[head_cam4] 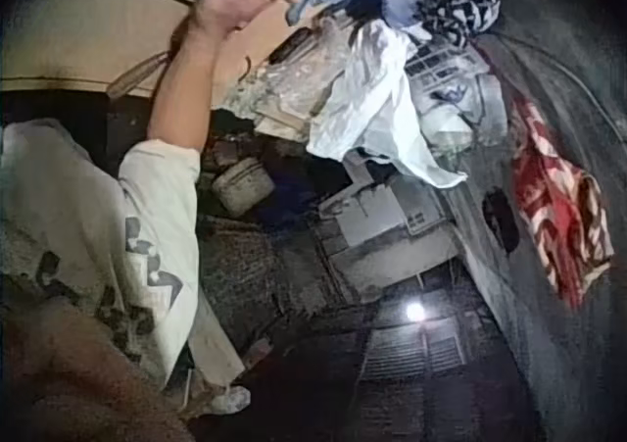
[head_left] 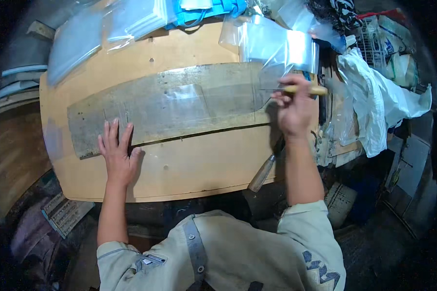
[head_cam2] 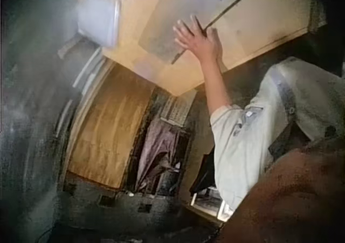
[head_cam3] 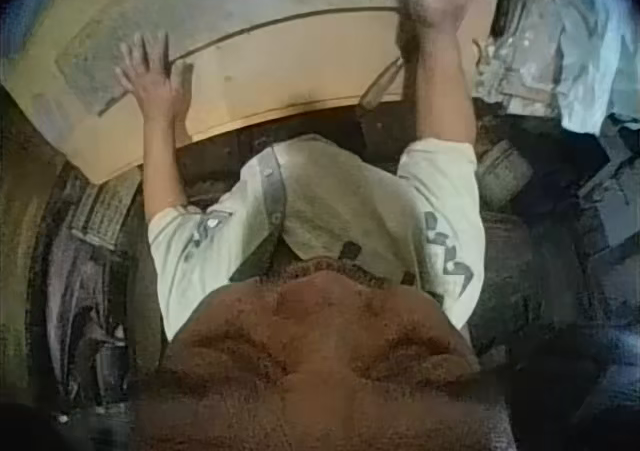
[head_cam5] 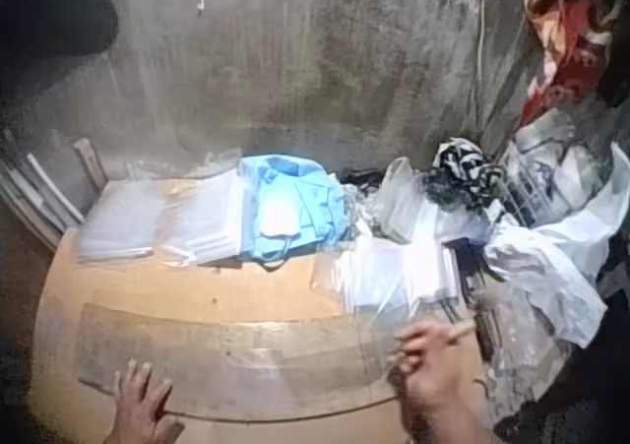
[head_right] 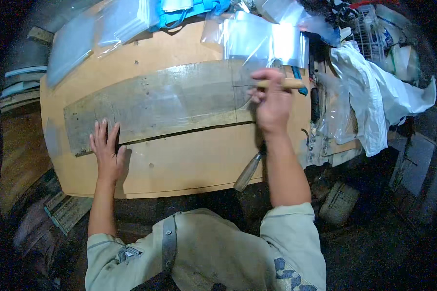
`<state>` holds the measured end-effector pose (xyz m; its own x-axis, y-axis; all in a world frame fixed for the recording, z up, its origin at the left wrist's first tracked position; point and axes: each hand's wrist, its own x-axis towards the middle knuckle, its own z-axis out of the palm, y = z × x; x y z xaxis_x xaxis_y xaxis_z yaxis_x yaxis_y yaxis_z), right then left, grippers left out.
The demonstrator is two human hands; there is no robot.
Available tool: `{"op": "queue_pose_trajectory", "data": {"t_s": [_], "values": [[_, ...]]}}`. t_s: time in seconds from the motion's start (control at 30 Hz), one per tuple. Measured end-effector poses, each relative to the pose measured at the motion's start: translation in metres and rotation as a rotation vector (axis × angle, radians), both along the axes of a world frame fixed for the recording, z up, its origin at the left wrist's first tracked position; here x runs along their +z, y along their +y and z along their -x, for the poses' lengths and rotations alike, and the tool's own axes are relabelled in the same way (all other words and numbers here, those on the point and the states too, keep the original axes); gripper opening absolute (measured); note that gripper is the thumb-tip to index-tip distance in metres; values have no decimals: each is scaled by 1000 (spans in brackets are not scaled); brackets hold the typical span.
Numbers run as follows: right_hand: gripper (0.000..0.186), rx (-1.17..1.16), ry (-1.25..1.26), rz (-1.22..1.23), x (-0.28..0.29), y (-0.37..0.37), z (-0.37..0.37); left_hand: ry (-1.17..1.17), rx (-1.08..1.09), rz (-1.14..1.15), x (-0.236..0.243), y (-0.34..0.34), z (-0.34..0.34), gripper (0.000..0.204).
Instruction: The person uses a scribing tool to mark lines on a wooden plank covered with a plastic sheet.
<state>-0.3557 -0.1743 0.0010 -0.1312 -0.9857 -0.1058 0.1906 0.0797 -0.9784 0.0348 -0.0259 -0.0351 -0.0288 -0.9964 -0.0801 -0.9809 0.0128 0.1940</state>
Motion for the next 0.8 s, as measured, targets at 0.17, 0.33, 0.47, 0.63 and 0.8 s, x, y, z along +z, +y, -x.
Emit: {"op": "queue_pose_trajectory", "data": {"t_s": [0.17,0.33,0.47,0.63,0.8], "values": [[42,168,91,43,-38,-4,-3,-26,-13,-37,2,-4,2,59],[39,84,146,-5,-40,17,10,-36,-14,12,3,-2,-9,58],[36,130,153,-42,-47,20,17,-34,-5,23,3,-1,-11,58],[30,97,182,-81,-54,23,13,16,61,15,0,0,-9,68],[30,59,43,-53,-52,29,14,-2,46,-2,-1,-4,-5,66]]}}
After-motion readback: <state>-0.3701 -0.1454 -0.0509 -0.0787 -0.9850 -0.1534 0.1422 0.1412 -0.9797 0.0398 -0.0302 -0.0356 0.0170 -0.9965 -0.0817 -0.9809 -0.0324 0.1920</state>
